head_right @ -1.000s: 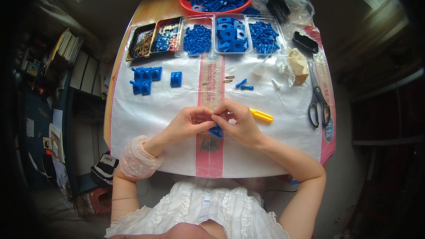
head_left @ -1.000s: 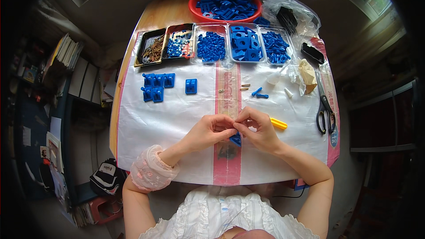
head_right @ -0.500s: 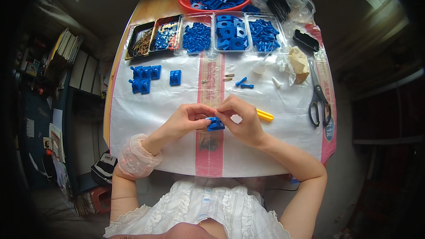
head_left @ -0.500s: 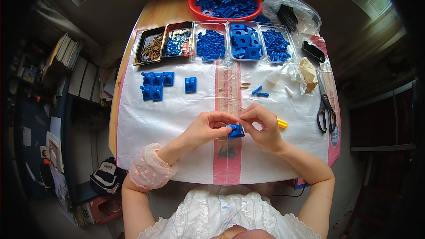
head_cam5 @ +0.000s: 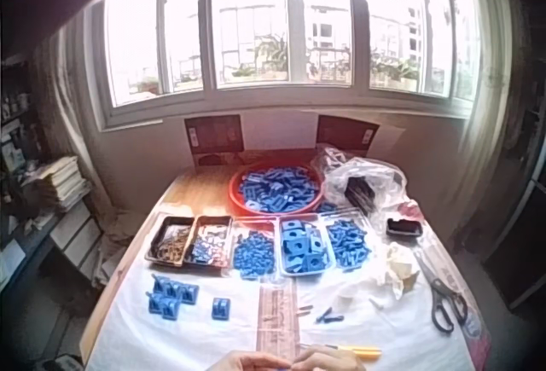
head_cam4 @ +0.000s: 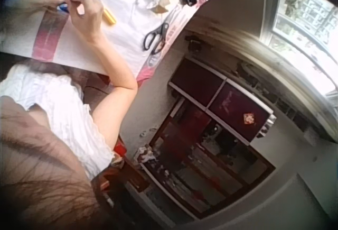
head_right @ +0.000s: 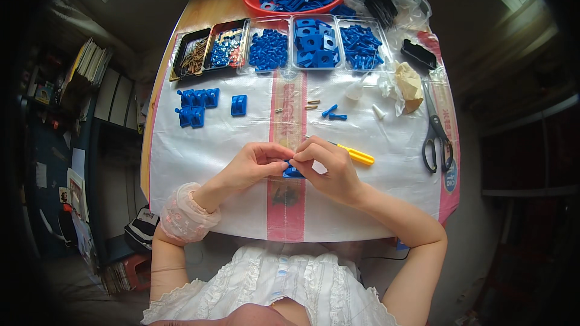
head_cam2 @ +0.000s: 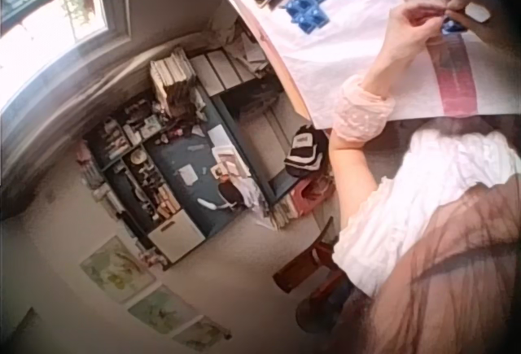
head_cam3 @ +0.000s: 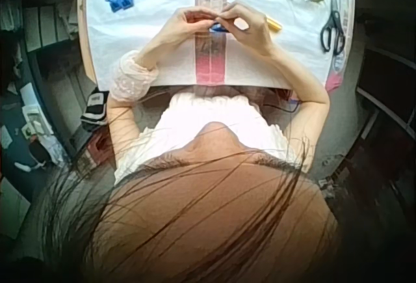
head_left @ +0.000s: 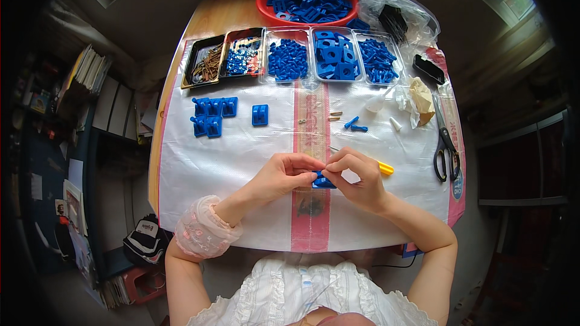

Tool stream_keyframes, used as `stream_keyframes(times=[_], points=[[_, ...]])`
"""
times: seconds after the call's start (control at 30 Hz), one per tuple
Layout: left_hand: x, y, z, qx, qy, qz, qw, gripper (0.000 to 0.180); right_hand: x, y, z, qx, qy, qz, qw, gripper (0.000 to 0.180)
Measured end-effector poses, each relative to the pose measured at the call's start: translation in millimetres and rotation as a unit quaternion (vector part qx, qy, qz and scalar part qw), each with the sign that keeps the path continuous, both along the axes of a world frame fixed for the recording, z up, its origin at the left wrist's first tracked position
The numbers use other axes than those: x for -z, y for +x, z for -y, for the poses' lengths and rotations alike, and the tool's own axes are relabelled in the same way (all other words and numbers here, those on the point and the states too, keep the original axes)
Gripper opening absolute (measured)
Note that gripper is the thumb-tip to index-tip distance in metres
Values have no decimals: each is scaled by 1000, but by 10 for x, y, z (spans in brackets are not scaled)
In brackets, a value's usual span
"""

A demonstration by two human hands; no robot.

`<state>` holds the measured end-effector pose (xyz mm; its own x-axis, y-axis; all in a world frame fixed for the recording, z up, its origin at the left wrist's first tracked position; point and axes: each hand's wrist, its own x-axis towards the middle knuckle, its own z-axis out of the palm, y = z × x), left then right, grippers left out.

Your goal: Assembling blue plastic casing components using a screwdriver at a workstation.

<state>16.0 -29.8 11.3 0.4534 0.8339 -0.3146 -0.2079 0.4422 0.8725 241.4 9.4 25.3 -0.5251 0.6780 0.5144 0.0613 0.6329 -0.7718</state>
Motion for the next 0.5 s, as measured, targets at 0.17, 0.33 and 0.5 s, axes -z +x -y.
stream_keyframes(times=[0.17,0.33,0.5], points=[[44,0,19,14,2,6,1000,29,10,-10,-13,-16,-7,5,1000,16],[-33,25,7,30,-65,62,996,30,21,-20,-25,-13,-125,-29,992,13],[-40,20,-6,50,-79,92,991,29,75,-26,-20,-12,-193,-52,980,12]])
